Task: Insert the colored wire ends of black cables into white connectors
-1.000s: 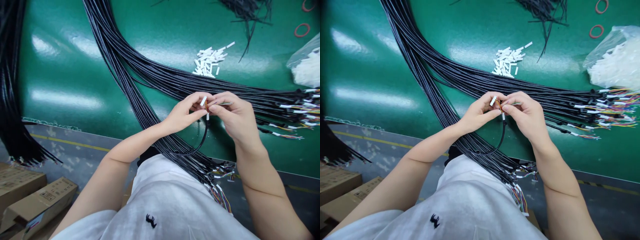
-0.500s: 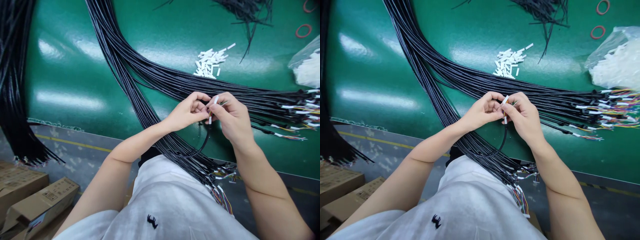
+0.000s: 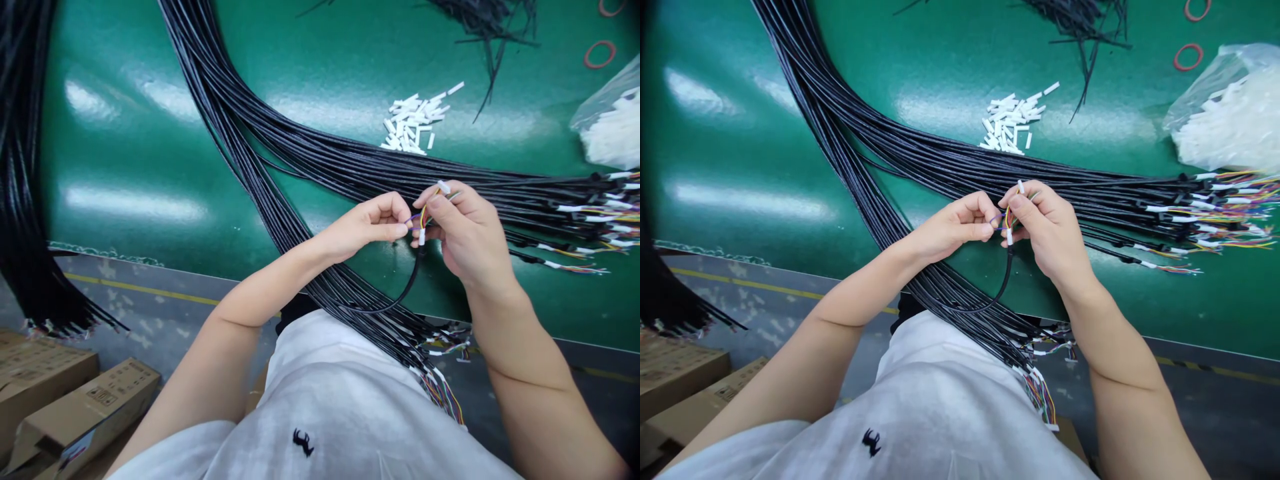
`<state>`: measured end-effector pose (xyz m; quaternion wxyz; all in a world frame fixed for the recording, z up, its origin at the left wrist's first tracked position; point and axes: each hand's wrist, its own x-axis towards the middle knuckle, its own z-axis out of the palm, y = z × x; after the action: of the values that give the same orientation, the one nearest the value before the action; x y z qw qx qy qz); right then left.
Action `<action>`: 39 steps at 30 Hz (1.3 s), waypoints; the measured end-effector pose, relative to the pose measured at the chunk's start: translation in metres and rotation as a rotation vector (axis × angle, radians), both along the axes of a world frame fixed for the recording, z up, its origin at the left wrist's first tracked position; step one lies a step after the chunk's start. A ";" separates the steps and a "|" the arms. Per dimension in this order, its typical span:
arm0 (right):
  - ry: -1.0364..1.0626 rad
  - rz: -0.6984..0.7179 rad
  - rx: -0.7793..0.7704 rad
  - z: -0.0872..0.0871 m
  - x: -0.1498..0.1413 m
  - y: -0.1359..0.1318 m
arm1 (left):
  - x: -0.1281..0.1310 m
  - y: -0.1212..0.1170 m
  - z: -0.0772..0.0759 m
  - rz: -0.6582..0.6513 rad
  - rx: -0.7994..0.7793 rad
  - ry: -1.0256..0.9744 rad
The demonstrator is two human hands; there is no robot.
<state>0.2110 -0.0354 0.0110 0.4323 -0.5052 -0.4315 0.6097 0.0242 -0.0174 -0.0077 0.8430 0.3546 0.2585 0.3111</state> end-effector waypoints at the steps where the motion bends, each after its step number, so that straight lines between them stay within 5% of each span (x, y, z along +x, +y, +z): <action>1: 0.033 -0.011 -0.016 0.001 -0.001 0.000 | 0.001 -0.001 0.000 0.010 -0.071 -0.013; 4: 0.075 -0.074 -0.039 0.005 -0.004 0.000 | 0.005 -0.005 0.001 0.030 -0.276 -0.042; 6: 0.070 -0.089 -0.035 0.005 -0.005 0.000 | 0.006 -0.006 0.000 0.038 -0.263 -0.043; 12: -0.042 -0.073 0.033 -0.001 -0.002 -0.002 | 0.000 -0.005 -0.004 0.053 0.584 0.295; 15: -0.031 -0.066 0.012 -0.003 -0.002 -0.003 | -0.001 -0.004 -0.004 0.064 0.790 0.307; 22: -0.058 -0.152 0.186 0.000 -0.004 -0.006 | 0.003 -0.002 0.004 0.180 0.290 0.164; 25: 0.027 -0.159 0.219 0.001 -0.004 -0.006 | 0.004 -0.001 0.006 0.219 0.285 0.199; 30: -0.053 0.075 0.283 0.004 -0.001 -0.006 | 0.003 -0.001 0.005 0.266 0.260 0.261; 39: -0.236 0.001 0.255 0.012 -0.007 -0.008 | 0.002 -0.004 0.001 0.292 0.439 0.234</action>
<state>0.2045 -0.0431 0.0229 0.4386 -0.5142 -0.5534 0.4867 0.0263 -0.0218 -0.0068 0.6569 0.5210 0.3287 0.4348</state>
